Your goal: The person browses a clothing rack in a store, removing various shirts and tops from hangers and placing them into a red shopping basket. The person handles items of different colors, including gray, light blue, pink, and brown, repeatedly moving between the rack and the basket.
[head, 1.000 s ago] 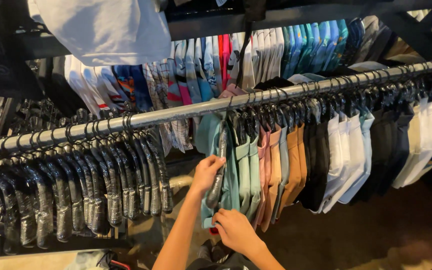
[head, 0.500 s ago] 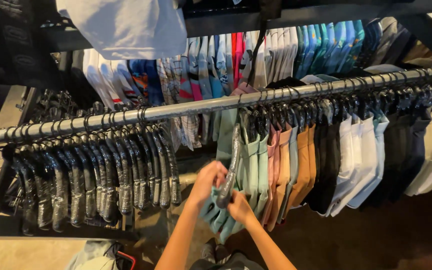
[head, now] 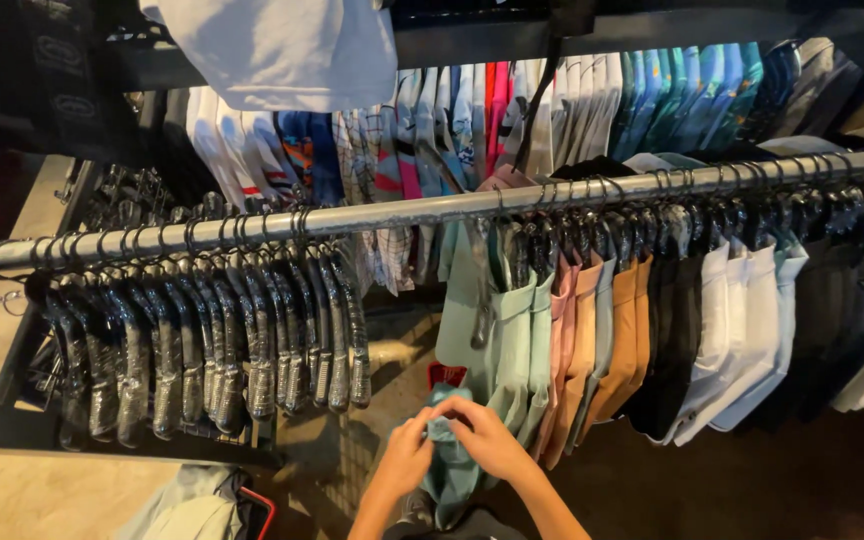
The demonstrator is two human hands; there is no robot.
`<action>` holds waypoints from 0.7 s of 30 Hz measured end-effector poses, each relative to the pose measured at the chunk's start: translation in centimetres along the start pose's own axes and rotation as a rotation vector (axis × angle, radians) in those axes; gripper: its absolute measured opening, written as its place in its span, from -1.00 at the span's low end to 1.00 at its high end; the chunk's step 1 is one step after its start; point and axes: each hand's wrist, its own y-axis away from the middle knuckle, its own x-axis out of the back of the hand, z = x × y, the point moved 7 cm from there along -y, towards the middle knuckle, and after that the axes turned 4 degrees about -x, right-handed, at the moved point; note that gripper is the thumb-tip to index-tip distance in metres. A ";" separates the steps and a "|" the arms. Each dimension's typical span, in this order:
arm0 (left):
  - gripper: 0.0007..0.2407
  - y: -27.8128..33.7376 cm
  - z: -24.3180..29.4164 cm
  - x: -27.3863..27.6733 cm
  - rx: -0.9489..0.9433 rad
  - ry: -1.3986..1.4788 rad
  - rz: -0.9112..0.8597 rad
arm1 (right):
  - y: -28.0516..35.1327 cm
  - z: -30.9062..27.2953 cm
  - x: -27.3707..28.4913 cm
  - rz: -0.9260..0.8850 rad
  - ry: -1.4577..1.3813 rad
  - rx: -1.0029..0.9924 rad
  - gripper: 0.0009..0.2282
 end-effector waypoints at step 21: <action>-0.68 13.0 24.3 12.1 -0.696 0.778 0.277 | 1.9 0.0 -7.7 -0.522 0.241 0.163 -0.35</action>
